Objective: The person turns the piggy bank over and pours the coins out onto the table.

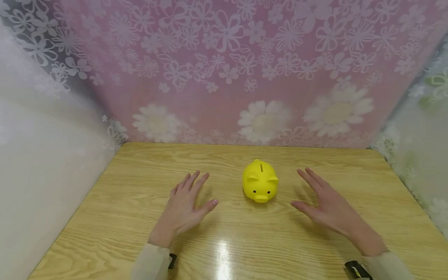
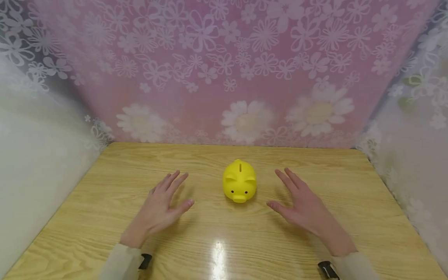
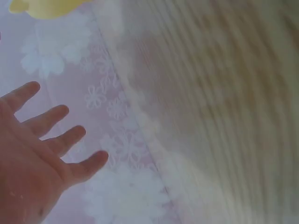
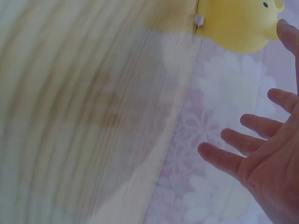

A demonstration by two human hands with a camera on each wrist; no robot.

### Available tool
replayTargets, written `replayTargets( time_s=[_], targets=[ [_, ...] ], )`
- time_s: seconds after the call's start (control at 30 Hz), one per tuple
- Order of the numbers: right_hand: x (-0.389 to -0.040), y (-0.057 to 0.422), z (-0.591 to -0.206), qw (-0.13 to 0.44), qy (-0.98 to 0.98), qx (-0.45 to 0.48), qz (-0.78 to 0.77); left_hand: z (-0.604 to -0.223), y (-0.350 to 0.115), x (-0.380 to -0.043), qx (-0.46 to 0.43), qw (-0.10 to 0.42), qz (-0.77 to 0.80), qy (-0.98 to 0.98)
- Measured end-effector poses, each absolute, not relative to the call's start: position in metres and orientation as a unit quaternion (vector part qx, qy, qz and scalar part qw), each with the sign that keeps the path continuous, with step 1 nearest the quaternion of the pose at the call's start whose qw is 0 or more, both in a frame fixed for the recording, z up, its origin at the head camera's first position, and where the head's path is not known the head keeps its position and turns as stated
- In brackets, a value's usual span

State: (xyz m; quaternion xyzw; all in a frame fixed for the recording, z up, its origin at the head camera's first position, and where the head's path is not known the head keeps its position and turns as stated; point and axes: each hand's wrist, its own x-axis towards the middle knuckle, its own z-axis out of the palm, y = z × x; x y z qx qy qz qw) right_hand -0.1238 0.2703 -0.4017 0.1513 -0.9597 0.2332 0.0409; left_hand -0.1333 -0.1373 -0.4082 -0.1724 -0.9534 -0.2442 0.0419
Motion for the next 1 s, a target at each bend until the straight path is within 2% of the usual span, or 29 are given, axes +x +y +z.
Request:
replayTargets(
  time_s=[0.43, 0.77, 0.87, 1.0],
  targets=[
    [-0.155, 0.234, -0.409, 0.032, -0.934, 0.215, 0.285, -0.412, -0.107, -0.146, -0.188, -0.012, -0.336, -0.923],
    [-0.166, 0.234, -0.414, 0.009, -0.925, 0.211, 0.316, -0.405, -0.067, -0.169, -0.214, -0.045, -0.398, -0.891],
    [-0.166, 0.236, -0.415, 0.004, -0.923, 0.214, 0.319, -0.405, -0.056, -0.178, -0.251, -0.036, -0.382, -0.889],
    [-0.167, 0.237, -0.418, -0.001, -0.921, 0.218, 0.323, -0.408, -0.046, -0.19, -0.327, 0.008, -0.324, -0.888]
  ],
)
